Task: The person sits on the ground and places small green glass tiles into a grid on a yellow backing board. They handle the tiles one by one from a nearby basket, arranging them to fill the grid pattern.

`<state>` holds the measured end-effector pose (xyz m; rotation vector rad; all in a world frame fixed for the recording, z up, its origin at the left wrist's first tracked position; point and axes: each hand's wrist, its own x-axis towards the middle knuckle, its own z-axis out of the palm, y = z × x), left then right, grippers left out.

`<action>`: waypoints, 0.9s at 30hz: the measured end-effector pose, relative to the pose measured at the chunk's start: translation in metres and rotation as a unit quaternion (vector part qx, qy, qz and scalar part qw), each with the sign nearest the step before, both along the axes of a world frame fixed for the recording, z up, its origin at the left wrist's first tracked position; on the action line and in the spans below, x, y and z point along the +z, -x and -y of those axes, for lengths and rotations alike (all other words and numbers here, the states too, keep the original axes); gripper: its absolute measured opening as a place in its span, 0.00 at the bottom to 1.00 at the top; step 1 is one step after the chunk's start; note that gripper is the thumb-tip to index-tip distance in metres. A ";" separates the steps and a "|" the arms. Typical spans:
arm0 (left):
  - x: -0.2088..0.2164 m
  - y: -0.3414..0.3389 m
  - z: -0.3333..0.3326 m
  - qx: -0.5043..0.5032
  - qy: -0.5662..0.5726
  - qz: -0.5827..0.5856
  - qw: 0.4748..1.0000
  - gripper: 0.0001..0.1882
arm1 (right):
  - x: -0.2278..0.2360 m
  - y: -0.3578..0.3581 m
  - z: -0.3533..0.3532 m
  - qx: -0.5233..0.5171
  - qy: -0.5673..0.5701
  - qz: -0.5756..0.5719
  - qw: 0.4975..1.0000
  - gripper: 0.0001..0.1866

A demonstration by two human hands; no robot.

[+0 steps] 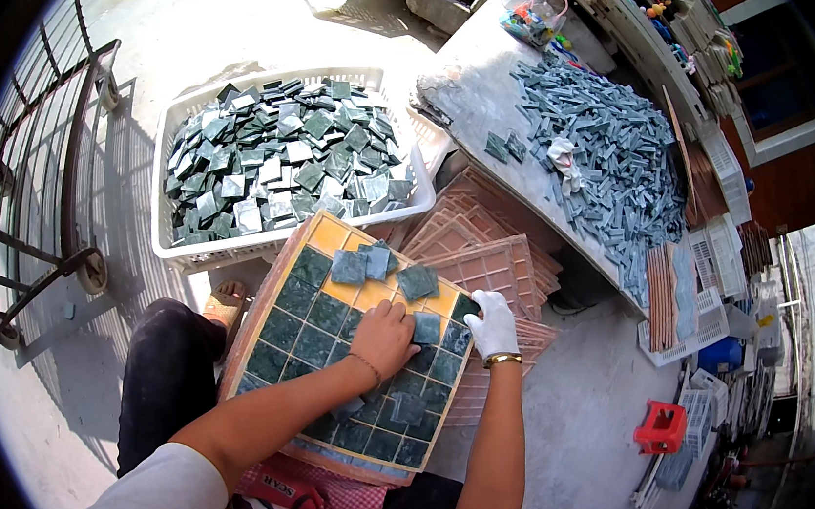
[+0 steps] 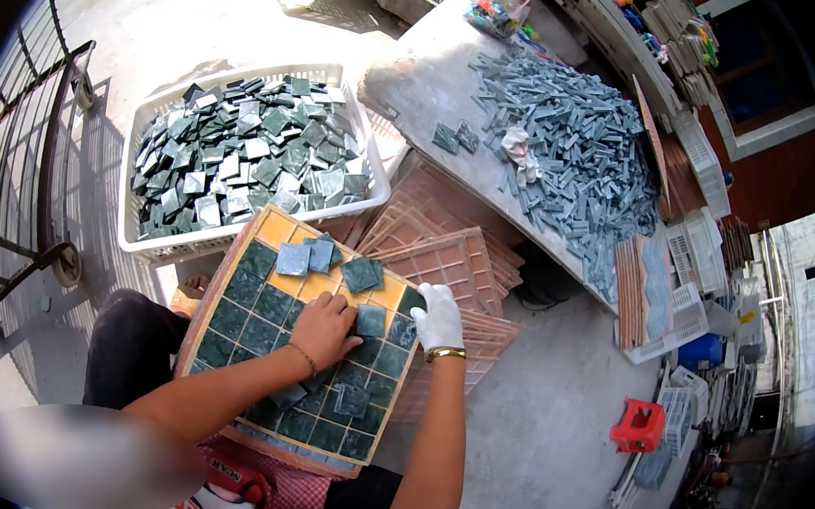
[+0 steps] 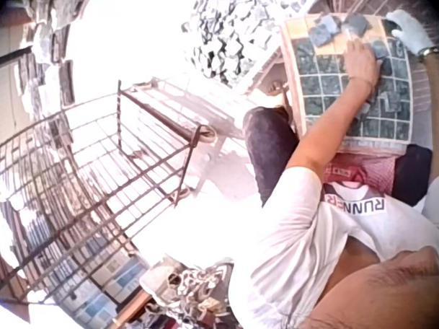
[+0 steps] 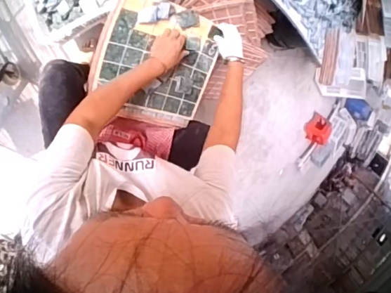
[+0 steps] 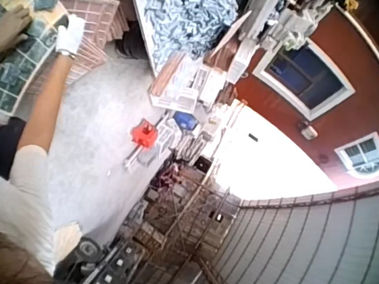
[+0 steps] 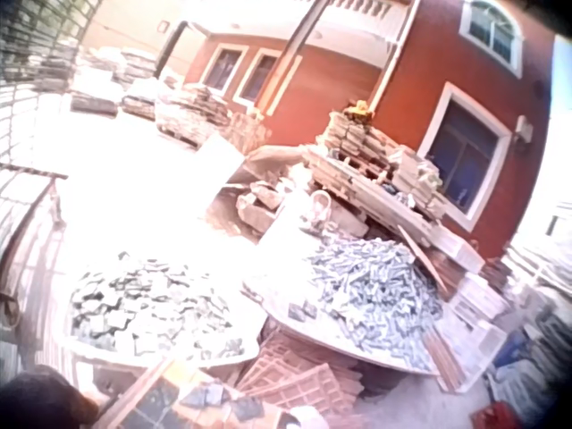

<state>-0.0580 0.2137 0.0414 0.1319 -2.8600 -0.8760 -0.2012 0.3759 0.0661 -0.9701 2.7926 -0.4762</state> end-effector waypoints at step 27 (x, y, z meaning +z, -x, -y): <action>0.003 -0.082 0.051 -0.062 -0.121 -0.089 0.987 0.16 | 0.008 -0.025 0.020 0.120 -0.034 0.005 0.992 0.09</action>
